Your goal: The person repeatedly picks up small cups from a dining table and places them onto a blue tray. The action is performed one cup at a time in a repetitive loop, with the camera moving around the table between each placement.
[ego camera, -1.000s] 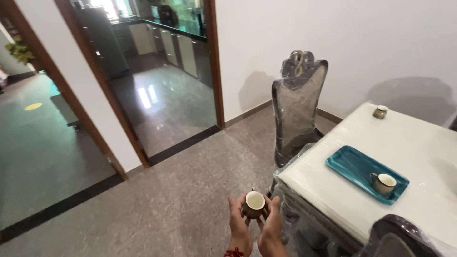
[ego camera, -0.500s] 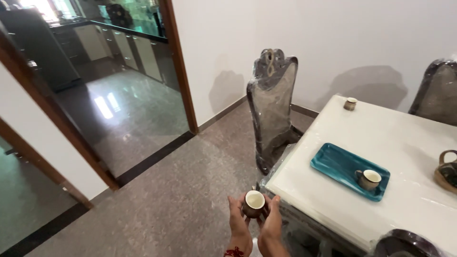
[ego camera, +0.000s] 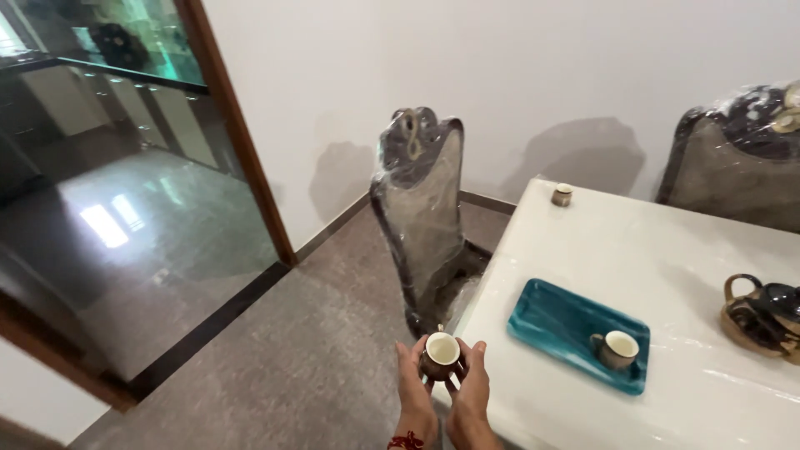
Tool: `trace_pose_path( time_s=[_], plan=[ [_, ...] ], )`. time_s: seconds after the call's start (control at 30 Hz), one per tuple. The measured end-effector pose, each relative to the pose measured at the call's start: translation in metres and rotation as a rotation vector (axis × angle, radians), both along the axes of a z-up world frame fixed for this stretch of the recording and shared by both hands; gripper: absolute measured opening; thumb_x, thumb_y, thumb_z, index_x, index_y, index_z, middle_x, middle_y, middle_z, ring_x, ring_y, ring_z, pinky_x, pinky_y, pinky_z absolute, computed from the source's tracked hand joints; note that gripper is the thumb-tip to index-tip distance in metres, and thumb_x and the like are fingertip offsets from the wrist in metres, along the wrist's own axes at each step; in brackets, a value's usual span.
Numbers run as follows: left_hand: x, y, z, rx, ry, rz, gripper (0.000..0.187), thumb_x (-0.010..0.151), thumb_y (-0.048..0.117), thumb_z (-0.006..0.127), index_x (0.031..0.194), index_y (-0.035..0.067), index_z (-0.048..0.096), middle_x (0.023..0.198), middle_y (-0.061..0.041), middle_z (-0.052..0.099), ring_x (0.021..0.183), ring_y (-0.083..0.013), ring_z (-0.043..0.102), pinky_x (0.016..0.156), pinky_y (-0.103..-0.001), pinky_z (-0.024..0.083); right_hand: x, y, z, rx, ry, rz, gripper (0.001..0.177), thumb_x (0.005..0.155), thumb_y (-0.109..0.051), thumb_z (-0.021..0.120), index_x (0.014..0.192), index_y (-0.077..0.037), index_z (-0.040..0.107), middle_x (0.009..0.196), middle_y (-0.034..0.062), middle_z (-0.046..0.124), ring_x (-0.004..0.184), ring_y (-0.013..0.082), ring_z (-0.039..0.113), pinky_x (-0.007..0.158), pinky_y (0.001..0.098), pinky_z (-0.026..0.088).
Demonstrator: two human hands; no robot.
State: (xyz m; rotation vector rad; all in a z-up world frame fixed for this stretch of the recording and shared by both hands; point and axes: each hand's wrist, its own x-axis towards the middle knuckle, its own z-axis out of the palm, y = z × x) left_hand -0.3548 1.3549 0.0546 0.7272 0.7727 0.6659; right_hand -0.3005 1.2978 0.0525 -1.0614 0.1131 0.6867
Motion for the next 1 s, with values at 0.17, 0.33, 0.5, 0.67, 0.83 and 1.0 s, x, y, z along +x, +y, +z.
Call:
trace_pose_path(
  time_s=[0.17,0.33,0.5,0.67,0.83,1.0],
  plan=[
    [0.044,0.006,0.005,0.032,0.011,-0.084,0.08,0.098,0.068,0.022,0.143,0.015,0.061,0.148,-0.004,0.059,0.142,-0.0188,0.045,0.121,-0.04,0.029,0.045,0.004,0.002,-0.026,0.014,-0.059,0.07,0.103,-0.059,0.028,0.144,-0.01,0.057,0.144,0.0084,0.059,0.138,0.0249,0.049,0.114,0.045,0.034],
    [0.081,0.002,-0.001,0.021,0.008,-0.143,0.079,0.098,0.068,0.024,0.143,0.014,0.061,0.149,-0.004,0.056,0.142,-0.0178,0.045,0.121,-0.041,0.029,0.078,-0.002,-0.005,-0.033,0.005,-0.139,0.07,0.103,-0.059,0.029,0.143,-0.01,0.058,0.144,0.0073,0.059,0.138,0.0241,0.049,0.114,0.0437,0.035],
    [0.122,-0.004,-0.002,0.016,0.046,-0.237,0.077,0.097,0.067,0.025,0.144,0.016,0.06,0.149,-0.005,0.055,0.143,-0.0198,0.045,0.121,-0.042,0.03,0.111,-0.012,-0.002,-0.053,0.031,-0.23,0.07,0.103,-0.059,0.029,0.142,-0.011,0.06,0.141,0.0083,0.06,0.135,0.0234,0.05,0.114,0.0432,0.034],
    [0.163,-0.013,0.007,0.007,0.069,-0.368,0.08,0.097,0.069,0.023,0.143,0.016,0.06,0.148,-0.005,0.055,0.143,-0.0198,0.044,0.121,-0.041,0.029,0.147,-0.025,0.002,-0.07,0.021,-0.327,0.071,0.103,-0.06,0.027,0.14,-0.008,0.06,0.138,0.0105,0.062,0.132,0.0262,0.052,0.113,0.0439,0.036],
    [0.212,-0.016,0.014,-0.055,0.144,-0.506,0.08,0.097,0.069,0.022,0.144,0.016,0.061,0.146,-0.006,0.057,0.142,-0.02,0.043,0.12,-0.042,0.026,0.184,-0.032,0.016,-0.133,0.074,-0.453,0.071,0.105,-0.06,0.027,0.141,-0.009,0.06,0.138,0.0106,0.061,0.132,0.0261,0.051,0.114,0.0435,0.034],
    [0.263,-0.017,-0.002,-0.054,0.092,-0.636,0.082,0.098,0.072,0.025,0.141,0.013,0.063,0.141,-0.008,0.061,0.137,-0.0254,0.052,0.12,-0.043,0.032,0.217,-0.036,0.024,-0.24,0.138,-0.546,0.073,0.105,-0.061,0.024,0.142,-0.009,0.06,0.138,0.0094,0.063,0.133,0.0244,0.051,0.116,0.0421,0.03]
  ],
)
